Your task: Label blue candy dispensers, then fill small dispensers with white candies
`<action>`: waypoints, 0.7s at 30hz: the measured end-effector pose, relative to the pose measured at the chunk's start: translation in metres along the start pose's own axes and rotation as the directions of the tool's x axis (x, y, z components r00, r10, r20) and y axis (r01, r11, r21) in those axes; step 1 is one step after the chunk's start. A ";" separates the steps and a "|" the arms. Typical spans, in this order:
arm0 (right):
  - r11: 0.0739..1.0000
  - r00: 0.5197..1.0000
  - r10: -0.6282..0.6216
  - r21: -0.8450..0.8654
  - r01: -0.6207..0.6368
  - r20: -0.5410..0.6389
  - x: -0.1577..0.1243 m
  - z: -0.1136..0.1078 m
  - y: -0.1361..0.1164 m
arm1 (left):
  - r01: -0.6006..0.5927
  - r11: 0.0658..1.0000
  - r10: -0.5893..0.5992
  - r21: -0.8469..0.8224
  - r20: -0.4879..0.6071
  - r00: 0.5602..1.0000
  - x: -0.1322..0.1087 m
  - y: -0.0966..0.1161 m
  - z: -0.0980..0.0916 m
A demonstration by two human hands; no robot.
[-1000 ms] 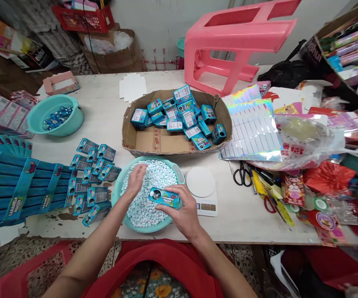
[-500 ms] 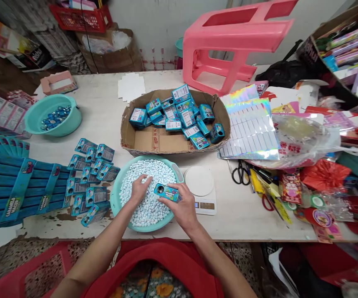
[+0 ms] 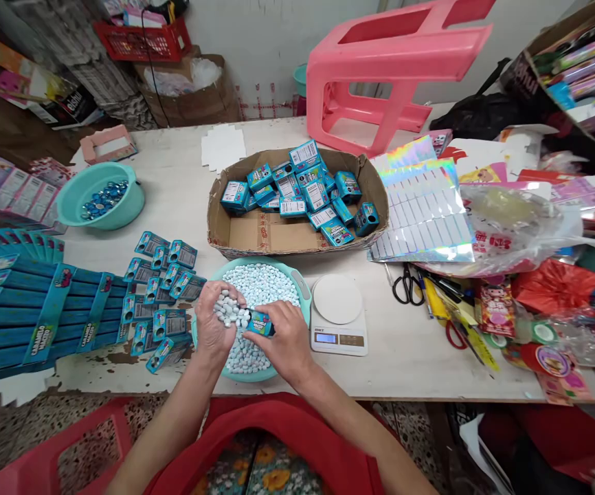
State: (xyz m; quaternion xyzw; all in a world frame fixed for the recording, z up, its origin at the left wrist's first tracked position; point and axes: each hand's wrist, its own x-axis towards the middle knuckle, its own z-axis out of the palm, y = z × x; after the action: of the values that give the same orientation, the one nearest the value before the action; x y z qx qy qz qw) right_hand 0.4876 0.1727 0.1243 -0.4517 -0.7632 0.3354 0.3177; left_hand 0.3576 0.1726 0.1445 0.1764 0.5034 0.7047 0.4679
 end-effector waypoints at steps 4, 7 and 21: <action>1.000 1.000 0.019 0.007 -0.019 -0.003 0.002 -0.001 0.001 | -0.007 1.000 0.007 0.016 -0.034 0.999 0.002 0.000 0.004; 1.000 1.000 0.020 0.018 -0.020 0.010 0.002 -0.001 0.003 | 0.002 1.000 0.000 0.025 -0.056 0.998 0.003 0.001 0.008; 0.999 1.000 0.030 0.038 -0.030 0.000 0.008 -0.002 0.003 | -0.026 0.996 0.032 0.087 -0.067 0.997 0.006 0.002 0.018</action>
State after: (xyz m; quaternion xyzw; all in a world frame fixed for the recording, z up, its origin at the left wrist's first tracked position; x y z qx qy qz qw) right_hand 0.4871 0.1817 0.1242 -0.4569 -0.7498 0.3546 0.3215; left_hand 0.3662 0.1870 0.1528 0.1795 0.5463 0.6947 0.4321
